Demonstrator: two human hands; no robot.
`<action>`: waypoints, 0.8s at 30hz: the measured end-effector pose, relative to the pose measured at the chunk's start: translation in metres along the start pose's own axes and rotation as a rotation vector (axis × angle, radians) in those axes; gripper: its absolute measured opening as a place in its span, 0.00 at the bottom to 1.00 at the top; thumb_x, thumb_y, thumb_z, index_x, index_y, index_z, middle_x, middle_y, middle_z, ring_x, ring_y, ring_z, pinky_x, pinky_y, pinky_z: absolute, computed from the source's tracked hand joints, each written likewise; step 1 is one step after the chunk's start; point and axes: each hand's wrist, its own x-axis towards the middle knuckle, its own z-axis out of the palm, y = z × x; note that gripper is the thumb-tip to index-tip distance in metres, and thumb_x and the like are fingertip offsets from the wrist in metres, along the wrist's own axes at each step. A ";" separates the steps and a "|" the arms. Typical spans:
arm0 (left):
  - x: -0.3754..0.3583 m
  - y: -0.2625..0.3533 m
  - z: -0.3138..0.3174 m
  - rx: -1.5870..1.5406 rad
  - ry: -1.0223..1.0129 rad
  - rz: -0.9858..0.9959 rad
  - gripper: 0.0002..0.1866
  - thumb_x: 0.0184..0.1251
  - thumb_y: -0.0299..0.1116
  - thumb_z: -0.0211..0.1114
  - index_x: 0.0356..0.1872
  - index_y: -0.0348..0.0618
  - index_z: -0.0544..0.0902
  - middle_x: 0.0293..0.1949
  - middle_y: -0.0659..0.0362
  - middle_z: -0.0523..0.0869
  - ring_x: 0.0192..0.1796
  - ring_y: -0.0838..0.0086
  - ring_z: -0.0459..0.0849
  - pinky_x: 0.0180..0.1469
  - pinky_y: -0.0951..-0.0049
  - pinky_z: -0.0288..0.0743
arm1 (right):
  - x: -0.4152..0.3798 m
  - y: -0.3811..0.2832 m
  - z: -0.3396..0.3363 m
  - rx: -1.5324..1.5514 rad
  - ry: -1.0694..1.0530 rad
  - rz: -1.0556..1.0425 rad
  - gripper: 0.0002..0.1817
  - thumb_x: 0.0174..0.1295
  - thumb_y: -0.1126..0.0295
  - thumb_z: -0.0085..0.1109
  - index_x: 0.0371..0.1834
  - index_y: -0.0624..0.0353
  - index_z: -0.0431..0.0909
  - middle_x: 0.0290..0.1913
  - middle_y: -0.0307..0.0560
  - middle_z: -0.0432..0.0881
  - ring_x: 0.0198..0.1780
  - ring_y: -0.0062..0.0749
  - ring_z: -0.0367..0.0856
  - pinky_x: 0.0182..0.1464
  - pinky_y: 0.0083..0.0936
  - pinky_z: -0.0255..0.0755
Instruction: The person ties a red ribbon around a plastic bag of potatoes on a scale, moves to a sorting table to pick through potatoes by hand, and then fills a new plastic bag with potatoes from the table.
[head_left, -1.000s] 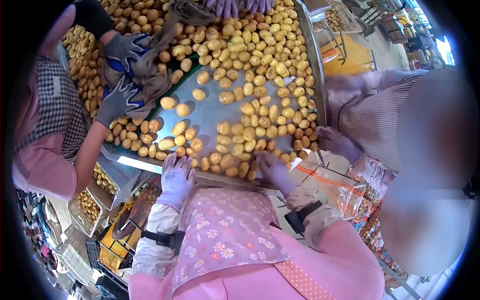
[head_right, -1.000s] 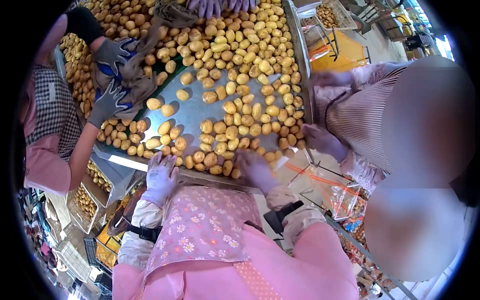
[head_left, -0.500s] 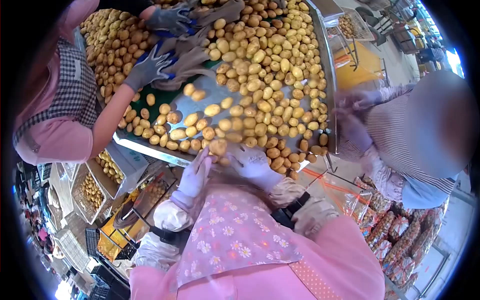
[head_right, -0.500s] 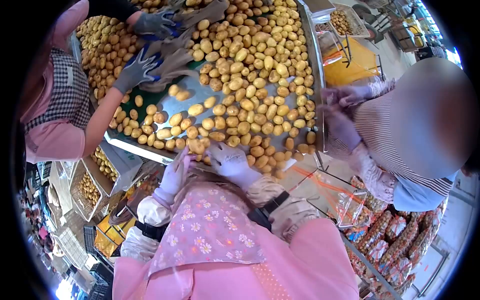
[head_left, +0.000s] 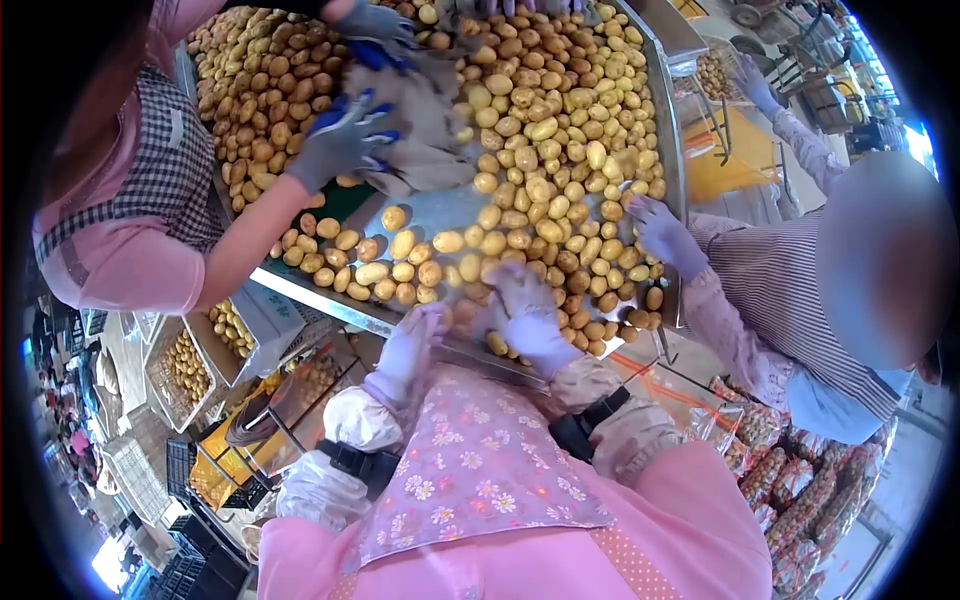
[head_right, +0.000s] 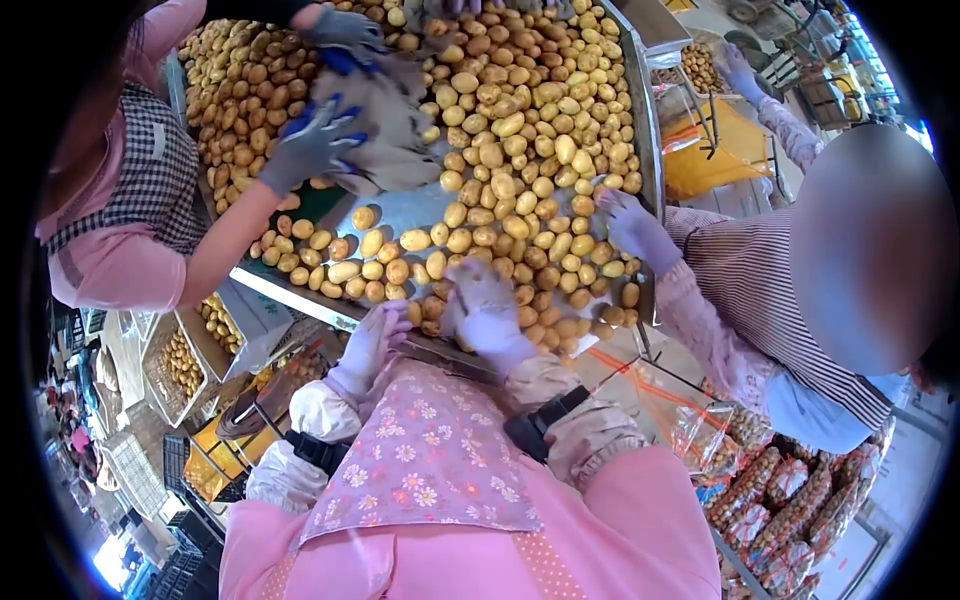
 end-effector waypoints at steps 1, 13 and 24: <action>-0.007 0.002 -0.008 -0.094 0.016 -0.017 0.20 0.80 0.45 0.52 0.62 0.44 0.75 0.54 0.61 0.81 0.51 0.76 0.81 0.53 0.75 0.75 | 0.004 0.009 -0.002 -0.110 -0.021 -0.013 0.20 0.58 0.66 0.61 0.55 0.47 0.78 0.56 0.51 0.76 0.54 0.50 0.77 0.55 0.46 0.72; -0.057 0.049 0.000 -0.050 0.104 0.106 0.22 0.80 0.43 0.53 0.64 0.39 0.73 0.58 0.56 0.80 0.57 0.73 0.79 0.60 0.72 0.72 | 0.021 -0.036 -0.045 1.579 -0.518 0.548 0.26 0.76 0.53 0.44 0.70 0.56 0.66 0.51 0.47 0.82 0.35 0.22 0.76 0.33 0.16 0.69; -0.085 0.079 0.031 0.092 -0.012 0.418 0.30 0.70 0.25 0.57 0.73 0.37 0.64 0.68 0.53 0.70 0.67 0.70 0.70 0.68 0.68 0.64 | -0.001 -0.099 -0.070 1.474 -0.536 0.476 0.28 0.80 0.50 0.32 0.64 0.60 0.71 0.39 0.44 0.82 0.27 0.20 0.73 0.29 0.14 0.67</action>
